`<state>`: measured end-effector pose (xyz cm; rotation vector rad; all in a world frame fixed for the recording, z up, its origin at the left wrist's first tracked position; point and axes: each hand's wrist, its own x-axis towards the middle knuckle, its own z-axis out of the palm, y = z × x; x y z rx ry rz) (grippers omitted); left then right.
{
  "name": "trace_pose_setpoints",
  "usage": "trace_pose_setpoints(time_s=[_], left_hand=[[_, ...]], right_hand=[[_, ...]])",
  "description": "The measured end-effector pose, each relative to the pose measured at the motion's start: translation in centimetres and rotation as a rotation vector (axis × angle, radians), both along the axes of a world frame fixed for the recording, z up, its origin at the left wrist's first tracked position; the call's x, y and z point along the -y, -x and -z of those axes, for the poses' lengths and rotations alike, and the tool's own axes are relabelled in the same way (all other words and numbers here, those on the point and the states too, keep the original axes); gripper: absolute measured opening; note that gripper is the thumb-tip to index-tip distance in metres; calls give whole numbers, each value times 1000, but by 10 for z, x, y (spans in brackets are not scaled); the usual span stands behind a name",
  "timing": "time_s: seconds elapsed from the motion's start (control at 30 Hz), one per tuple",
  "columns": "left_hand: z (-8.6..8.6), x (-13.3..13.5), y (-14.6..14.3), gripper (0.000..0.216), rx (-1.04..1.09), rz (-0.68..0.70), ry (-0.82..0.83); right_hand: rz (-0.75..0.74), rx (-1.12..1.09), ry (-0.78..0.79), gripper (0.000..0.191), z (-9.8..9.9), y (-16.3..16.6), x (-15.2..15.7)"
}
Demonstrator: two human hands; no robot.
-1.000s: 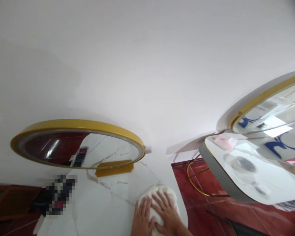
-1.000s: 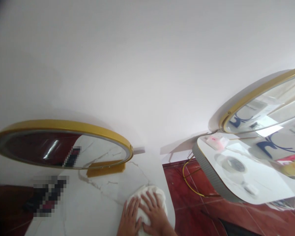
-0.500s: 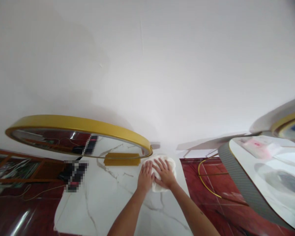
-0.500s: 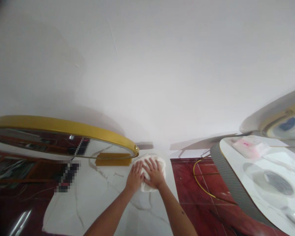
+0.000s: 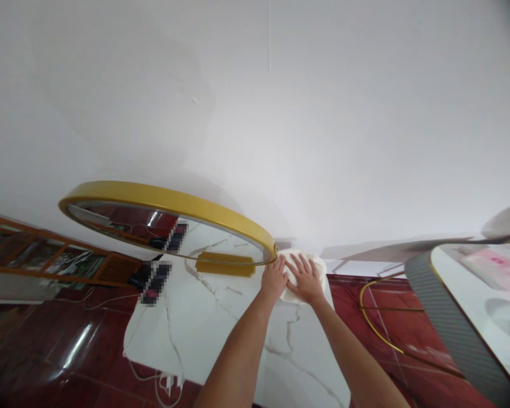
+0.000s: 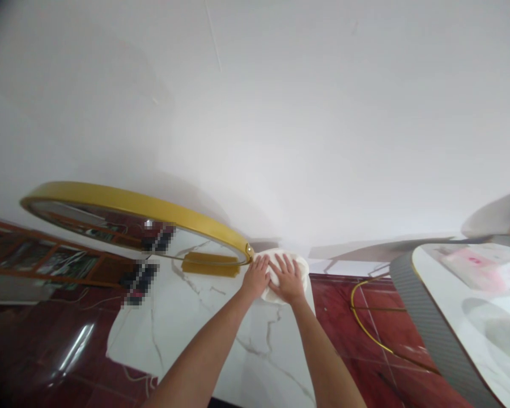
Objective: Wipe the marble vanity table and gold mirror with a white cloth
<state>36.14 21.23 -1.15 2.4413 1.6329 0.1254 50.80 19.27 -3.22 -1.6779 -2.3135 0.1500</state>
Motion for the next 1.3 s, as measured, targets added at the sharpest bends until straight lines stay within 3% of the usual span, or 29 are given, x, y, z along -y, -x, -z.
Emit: trace_pose_setpoints(time_s=[0.17, 0.37, 0.57, 0.7, 1.07, 1.3], left_hand=[[7, 34, -16, 56, 17, -9, -56], [9, 98, -20, 58, 93, -41, -139], [19, 164, -5, 62, 155, -124, -207], [23, 193, 15, 62, 166, -61, -148], [7, 199, 78, 64, 242, 247, 182], [4, 194, 150, 68, 303, 319, 262]], right_hand=[[6, 9, 3, 55, -4, -16, 27], [-40, 0, 26, 59, -6, -25, 78], [-126, -65, 74, 62, -8, -17, 131], [-75, -73, 84, 62, -8, -3, 170], [195, -37, 2, 61, 12, 55, 229], [218, -2, -74, 65, 33, 122, 238]])
